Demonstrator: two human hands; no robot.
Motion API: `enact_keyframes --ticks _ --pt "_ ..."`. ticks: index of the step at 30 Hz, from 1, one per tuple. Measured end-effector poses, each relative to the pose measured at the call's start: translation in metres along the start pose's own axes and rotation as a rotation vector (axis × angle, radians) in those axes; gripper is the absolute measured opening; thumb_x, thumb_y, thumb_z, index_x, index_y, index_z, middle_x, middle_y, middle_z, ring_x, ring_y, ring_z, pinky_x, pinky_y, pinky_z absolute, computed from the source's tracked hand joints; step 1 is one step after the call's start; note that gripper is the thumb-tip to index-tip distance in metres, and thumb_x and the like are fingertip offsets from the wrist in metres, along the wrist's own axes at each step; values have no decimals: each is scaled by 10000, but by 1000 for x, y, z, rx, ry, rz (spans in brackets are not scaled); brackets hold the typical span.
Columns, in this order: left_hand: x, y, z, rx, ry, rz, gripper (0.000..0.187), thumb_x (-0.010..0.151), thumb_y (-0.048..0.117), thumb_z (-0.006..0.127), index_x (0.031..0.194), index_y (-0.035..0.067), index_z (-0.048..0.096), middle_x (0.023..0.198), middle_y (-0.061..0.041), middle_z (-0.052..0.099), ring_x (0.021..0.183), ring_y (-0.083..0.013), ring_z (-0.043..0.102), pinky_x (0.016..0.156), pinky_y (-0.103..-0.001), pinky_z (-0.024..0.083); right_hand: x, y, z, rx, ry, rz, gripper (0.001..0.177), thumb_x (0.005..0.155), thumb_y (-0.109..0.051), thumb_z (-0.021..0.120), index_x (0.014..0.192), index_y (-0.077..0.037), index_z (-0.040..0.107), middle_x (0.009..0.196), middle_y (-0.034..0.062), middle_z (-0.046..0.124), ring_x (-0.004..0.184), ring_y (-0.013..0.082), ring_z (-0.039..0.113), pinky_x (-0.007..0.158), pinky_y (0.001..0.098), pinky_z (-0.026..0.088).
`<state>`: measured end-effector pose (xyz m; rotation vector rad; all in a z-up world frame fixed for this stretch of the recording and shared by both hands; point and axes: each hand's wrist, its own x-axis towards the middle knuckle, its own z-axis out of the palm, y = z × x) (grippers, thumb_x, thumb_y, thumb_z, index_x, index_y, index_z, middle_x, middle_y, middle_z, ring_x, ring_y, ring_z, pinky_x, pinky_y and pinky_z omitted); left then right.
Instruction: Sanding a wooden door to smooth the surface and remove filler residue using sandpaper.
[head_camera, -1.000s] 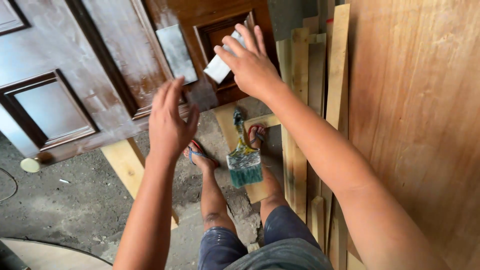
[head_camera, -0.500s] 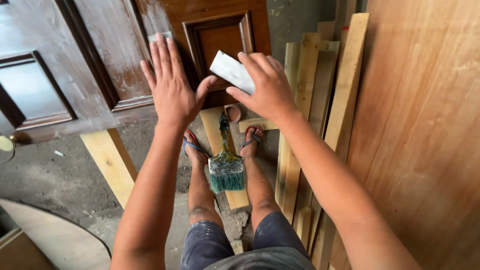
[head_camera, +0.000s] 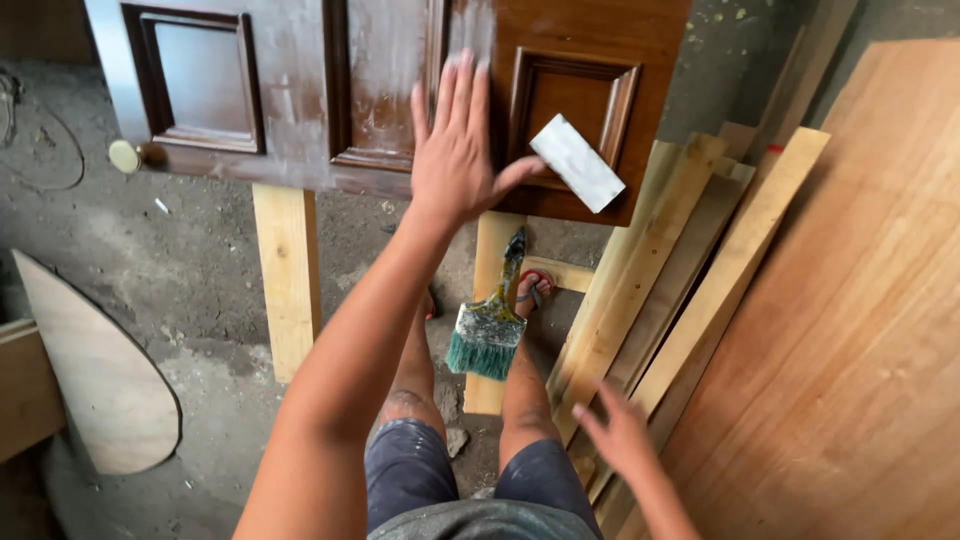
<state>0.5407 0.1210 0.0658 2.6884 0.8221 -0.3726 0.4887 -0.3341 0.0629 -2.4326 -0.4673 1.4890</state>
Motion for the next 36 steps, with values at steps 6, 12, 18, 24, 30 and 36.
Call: enact_keyframes --ticks 6,12,18,24,30,36 --pt "29 2 -3 57 95 -7 1150 997 933 344 1636 9 94 1725 -234 191 1601 -353 121 1265 -573 22 -57 38 67 -220 -460 107 806 933 -680 524 1600 -286 301 1658 6 335 1486 299 406 1244 445 319" --pt "10 5 24 34 143 -1 1186 950 940 334 1632 -8 125 1697 -277 207 1593 -377 101 1270 -619 38 -55 13 75 -257 -690 253 811 946 -748 426 1639 -398 192 1728 87 35 1561 373 188 1273 470 144" --pt "22 5 2 67 115 -3 1164 969 938 279 1628 -13 147 1709 -231 211 1591 -346 141 1270 -562 33 -42 15 92 -288 -686 294 871 904 -711 590 1629 -482 167 1748 -22 -115 1599 350 34 1263 514 243" --pt "22 -2 4 -39 27 39 1228 884 919 83 1630 -44 233 1704 -207 106 1579 -319 30 1259 -583 -42 -40 -14 82 -278 -689 334 882 890 -694 613 1625 -502 166 1749 -44 -139 1596 380 32 1269 526 243" --pt "-3 -3 -3 33 -17 48 1220 857 926 46 1676 29 158 1726 -137 36 1596 -276 4 1259 -599 -33 -31 -43 87 -279 -690 373 851 880 -733 575 1616 -505 213 1751 -67 -118 1608 307 39 1206 506 355" --pt "16 -9 -20 38 -62 53 1227 863 959 135 1670 38 57 1749 -115 38 1603 -264 -13 1251 -604 -25 -27 -60 102 60 -438 363 812 925 -586 594 1624 -305 292 1747 21 37 1593 262 163 1259 456 263"
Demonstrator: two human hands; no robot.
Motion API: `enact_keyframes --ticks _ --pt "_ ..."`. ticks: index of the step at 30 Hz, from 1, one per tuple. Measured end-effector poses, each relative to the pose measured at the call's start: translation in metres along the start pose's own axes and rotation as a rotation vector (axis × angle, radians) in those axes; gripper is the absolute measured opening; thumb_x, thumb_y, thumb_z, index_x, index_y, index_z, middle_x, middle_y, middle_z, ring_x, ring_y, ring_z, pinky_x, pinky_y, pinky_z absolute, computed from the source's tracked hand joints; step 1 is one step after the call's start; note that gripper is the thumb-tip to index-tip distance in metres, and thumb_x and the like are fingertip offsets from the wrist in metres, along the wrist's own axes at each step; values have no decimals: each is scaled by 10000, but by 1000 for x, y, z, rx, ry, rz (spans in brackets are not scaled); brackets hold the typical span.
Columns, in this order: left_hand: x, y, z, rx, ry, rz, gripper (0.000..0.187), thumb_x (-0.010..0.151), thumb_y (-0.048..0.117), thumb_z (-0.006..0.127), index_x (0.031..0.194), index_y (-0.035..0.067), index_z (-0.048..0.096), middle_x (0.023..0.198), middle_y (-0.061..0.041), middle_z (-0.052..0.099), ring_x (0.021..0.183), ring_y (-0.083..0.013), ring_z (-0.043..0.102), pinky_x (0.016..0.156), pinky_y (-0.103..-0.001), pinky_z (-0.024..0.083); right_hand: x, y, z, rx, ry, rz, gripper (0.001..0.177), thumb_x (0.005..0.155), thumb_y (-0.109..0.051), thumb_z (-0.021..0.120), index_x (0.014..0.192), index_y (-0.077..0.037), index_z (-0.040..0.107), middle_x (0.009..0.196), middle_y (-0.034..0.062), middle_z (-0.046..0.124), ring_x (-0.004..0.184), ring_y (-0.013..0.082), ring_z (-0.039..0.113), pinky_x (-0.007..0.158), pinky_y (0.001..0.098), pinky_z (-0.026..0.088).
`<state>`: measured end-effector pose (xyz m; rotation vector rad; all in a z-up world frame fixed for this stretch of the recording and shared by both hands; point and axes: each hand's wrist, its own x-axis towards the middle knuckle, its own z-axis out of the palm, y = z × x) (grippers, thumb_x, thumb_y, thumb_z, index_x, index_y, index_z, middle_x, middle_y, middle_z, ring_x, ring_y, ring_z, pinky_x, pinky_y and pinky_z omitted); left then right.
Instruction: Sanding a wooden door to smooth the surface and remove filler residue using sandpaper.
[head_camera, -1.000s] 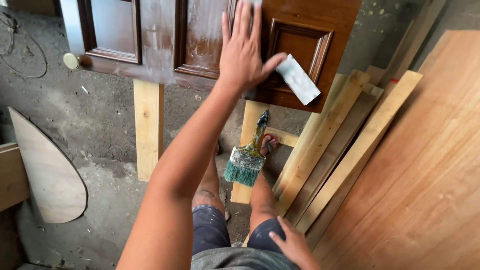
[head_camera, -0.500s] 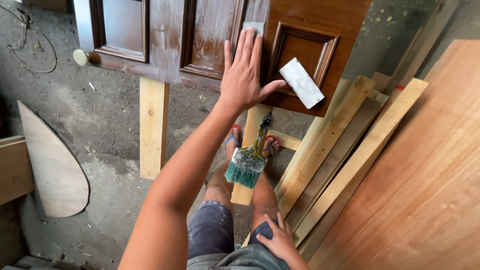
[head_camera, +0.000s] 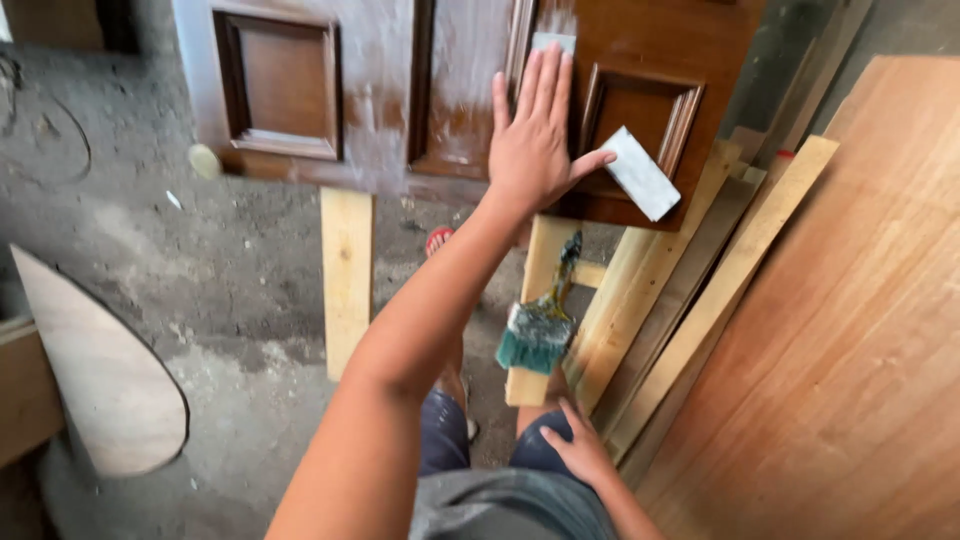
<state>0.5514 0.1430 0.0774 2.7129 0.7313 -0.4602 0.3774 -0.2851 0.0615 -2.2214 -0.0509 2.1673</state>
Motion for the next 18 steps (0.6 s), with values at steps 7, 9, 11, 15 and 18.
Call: enact_keyframes --ticks 7,9,11,15,18 --pt "-29 -4 20 42 6 55 1223 831 954 95 1670 63 76 1741 -76 12 1598 -234 -31 1263 -601 -12 -57 -34 -35 39 171 229 939 850 -659 594 1632 -461 115 1763 -32 -84 1581 260 221 1227 454 353" --pt "-23 -1 23 0 109 60 1220 855 971 210 1675 69 165 1745 -63 98 1609 -225 47 1268 -608 35 -58 -39 -34 48 161 251 932 848 -655 602 1629 -467 128 1764 -49 -82 1576 240 248 1232 433 348" --pt "9 1 -3 73 -64 49 1203 836 945 27 1670 77 32 1747 -77 2 1611 -244 0 1265 -607 3 -51 -55 -31 -48 76 257 1017 849 -662 646 1641 -446 46 1746 29 -218 1561 314 262 1185 459 418" --pt "28 4 -19 24 -36 12 1153 944 945 226 1686 83 39 1756 -63 13 1607 -229 -19 1283 -587 3 -26 -85 -32 -244 18 327 976 872 -785 505 1642 -449 8 1739 78 -221 1522 523 169 1231 572 339" --pt "7 4 -1 56 5 60 1177 913 942 250 1682 65 90 1751 -80 61 1614 -229 36 1259 -625 23 -20 -84 -37 -318 38 389 929 879 -740 533 1643 -434 102 1754 4 -89 1492 460 279 1142 581 404"
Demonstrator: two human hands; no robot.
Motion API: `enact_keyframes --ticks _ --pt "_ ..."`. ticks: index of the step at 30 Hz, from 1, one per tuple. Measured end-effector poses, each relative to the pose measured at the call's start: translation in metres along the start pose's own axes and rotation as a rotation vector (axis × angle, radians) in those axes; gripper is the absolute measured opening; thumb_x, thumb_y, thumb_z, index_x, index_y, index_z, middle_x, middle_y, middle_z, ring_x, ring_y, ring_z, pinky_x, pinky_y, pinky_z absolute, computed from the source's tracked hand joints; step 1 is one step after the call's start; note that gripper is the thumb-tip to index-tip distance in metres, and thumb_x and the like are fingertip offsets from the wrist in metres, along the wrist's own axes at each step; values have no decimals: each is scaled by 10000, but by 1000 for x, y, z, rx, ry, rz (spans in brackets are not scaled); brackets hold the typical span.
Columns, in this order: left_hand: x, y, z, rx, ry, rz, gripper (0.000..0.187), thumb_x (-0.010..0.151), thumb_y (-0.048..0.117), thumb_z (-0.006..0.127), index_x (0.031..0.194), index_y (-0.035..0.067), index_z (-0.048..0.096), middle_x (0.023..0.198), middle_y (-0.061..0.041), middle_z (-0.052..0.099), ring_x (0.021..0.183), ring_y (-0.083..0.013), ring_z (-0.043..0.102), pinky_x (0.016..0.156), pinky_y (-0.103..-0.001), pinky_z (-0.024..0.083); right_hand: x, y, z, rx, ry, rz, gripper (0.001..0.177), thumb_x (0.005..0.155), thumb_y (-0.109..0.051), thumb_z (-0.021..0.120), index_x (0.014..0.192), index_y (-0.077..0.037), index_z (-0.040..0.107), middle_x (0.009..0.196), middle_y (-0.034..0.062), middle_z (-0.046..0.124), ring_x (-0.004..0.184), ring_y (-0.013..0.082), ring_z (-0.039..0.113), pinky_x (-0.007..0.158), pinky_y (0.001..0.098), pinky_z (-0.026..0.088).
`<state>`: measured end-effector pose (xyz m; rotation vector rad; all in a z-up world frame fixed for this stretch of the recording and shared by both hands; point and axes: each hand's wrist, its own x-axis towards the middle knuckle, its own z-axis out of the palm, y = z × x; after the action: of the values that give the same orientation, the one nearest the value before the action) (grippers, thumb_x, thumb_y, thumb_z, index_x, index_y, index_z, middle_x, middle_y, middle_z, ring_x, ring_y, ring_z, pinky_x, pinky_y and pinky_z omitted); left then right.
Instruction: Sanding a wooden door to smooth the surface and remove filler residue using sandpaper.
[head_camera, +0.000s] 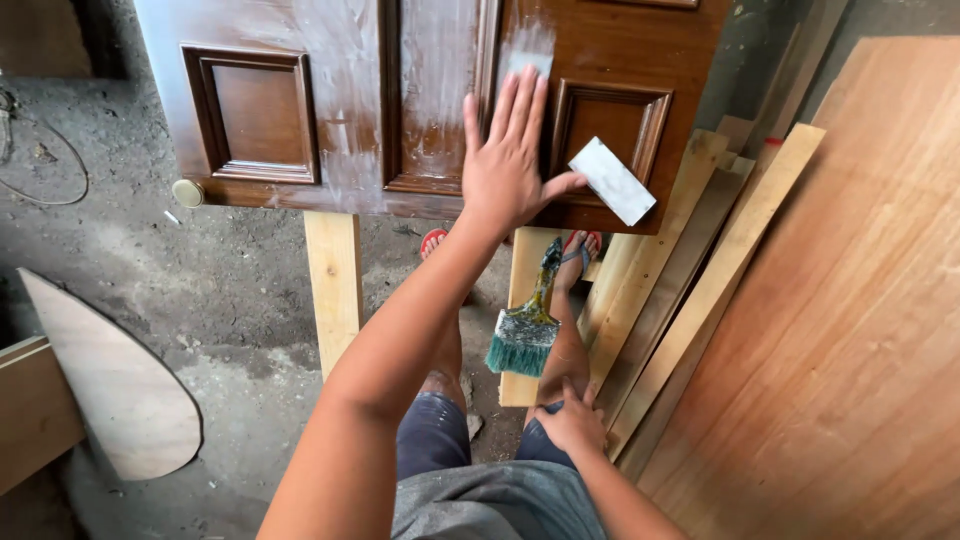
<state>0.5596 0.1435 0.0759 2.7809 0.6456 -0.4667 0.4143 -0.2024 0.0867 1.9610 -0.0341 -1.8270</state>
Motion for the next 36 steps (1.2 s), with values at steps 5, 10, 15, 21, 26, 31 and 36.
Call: enact_keyframes --ticks 5,10,15,21,26,31,36 --pt "42 8 -16 5 24 -79 1238 846 1011 185 1676 94 118 1750 -63 117 1596 -239 52 1248 -627 36 22 7 -15 -18 70 -53 910 863 -650 627 1627 -339 243 1742 30 65 1451 449 357 1180 483 371" --pt "-6 15 -1 45 -9 -38 1225 854 992 163 1687 98 84 1749 -65 55 1604 -240 22 1245 -649 37 18 16 -37 12 69 -47 826 883 -623 527 1616 -335 276 1741 -15 109 1479 420 331 1159 470 410" --pt "8 16 3 27 76 -20 1281 818 1034 182 1680 87 154 1738 -99 134 1605 -303 122 1225 -685 69 18 11 -46 18 46 -14 806 885 -585 548 1608 -325 306 1729 -18 144 1463 393 348 1164 467 405" --pt "-26 19 10 -35 14 21 1351 764 1026 111 1679 33 139 1738 -122 79 1604 -287 44 1265 -590 24 29 20 -40 30 106 -38 774 876 -578 583 1573 -313 376 1695 -29 236 1435 398 398 1127 464 457" --pt "8 17 -17 -11 -67 -33 1242 878 994 250 1686 69 71 1749 -92 36 1606 -265 7 1266 -621 12 40 21 -37 8 113 -24 787 869 -604 590 1578 -343 366 1723 -37 195 1476 387 368 1156 447 428" --pt "-22 24 6 -64 -21 -24 1331 764 1005 81 1685 46 119 1744 -109 55 1600 -270 2 1254 -615 -28 42 23 -39 7 117 -33 779 882 -602 599 1575 -322 378 1718 -7 212 1492 406 352 1184 472 406" --pt "7 21 -10 -1 13 -49 1241 897 1005 279 1678 51 143 1737 -111 119 1601 -261 86 1262 -602 61 41 21 -39 -11 119 -22 759 899 -588 604 1571 -311 386 1717 -13 212 1481 389 368 1184 455 398"
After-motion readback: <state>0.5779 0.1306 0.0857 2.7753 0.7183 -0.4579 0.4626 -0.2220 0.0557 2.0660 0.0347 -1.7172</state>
